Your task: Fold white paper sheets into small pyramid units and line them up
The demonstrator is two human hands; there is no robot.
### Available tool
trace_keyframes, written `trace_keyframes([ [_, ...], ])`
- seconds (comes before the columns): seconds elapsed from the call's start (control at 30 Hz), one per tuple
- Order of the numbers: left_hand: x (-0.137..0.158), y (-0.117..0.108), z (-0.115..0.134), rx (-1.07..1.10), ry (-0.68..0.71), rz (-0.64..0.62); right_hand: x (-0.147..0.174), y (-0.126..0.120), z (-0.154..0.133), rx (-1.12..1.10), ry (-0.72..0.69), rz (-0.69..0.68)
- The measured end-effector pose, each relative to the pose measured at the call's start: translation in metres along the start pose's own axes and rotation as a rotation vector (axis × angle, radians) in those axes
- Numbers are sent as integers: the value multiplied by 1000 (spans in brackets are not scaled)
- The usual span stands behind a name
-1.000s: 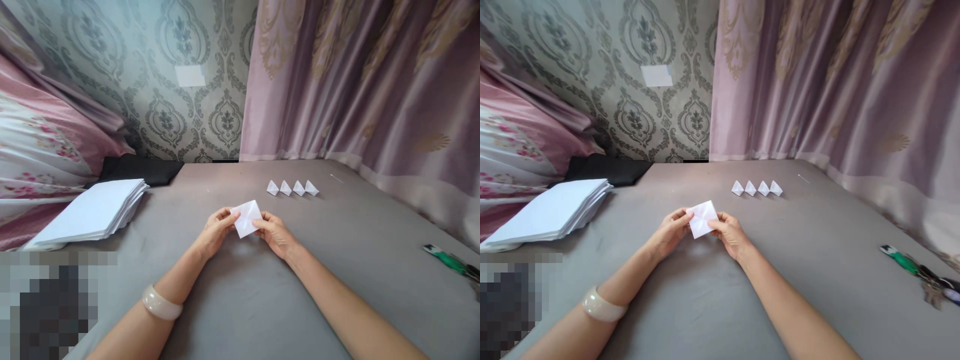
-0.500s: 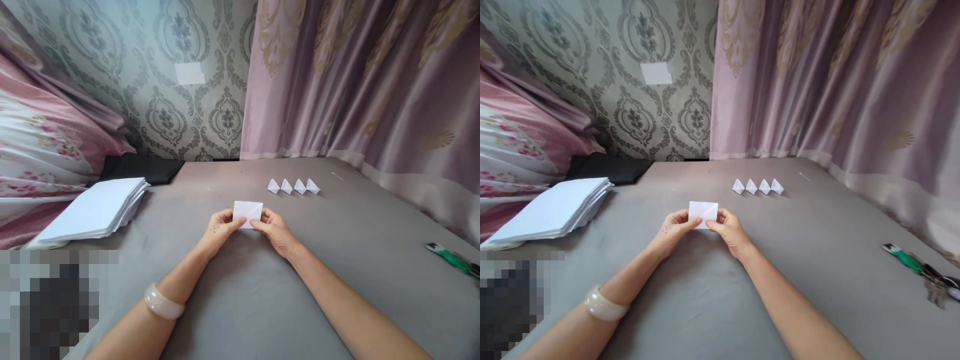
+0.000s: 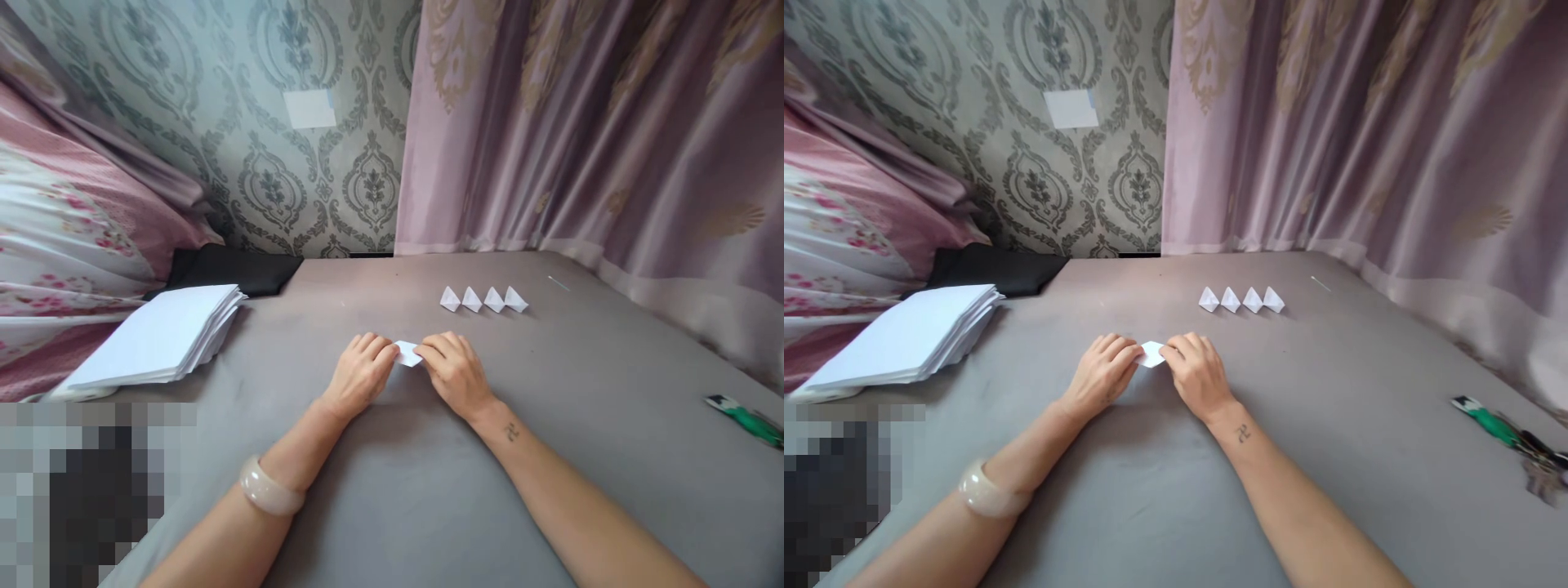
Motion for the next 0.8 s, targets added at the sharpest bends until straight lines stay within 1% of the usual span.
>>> trace_keyframes([
  [0.07, -1, 5, 2, -61, 7, -51, -1, 5, -4, 53, -25, -42],
  [0.17, 0, 15, 4, -93, 29, -126, 0, 16, -7, 80, -44, -130],
  [0.23, 2, 23, 2, -62, 38, -176, 3, 24, -4, 35, -24, -193],
  [0.3, 5, 28, -2, 31, 17, -207, 7, 30, 2, -78, 26, -230],
  [0.37, 6, 29, -11, 168, -45, -210, 10, 34, 11, -220, 104, -230],
  [0.43, 7, 28, -23, 279, -147, -206, 13, 36, 22, -340, 203, -213],
  [0.53, 8, 27, -43, 361, -330, -194, 18, 40, 41, -460, 367, -185],
  [0.6, 9, 27, -52, 394, -416, -189, 19, 41, 49, -511, 437, -165],
  [0.7, 9, 27, -57, 413, -475, -206, 19, 41, 54, -537, 488, -152],
  [0.8, 7, 27, -53, 370, -473, -216, 19, 41, 56, -519, 522, -146],
])
Point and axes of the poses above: each hand's wrist, its own x-axis away from the middle knuckle, its own y-axis out of the palm, z = x × y, the point moved 10 cm from there along -x, towards the middle knuckle, and after that the axes turned 8 degrees about -y, right-handed, at the moved point
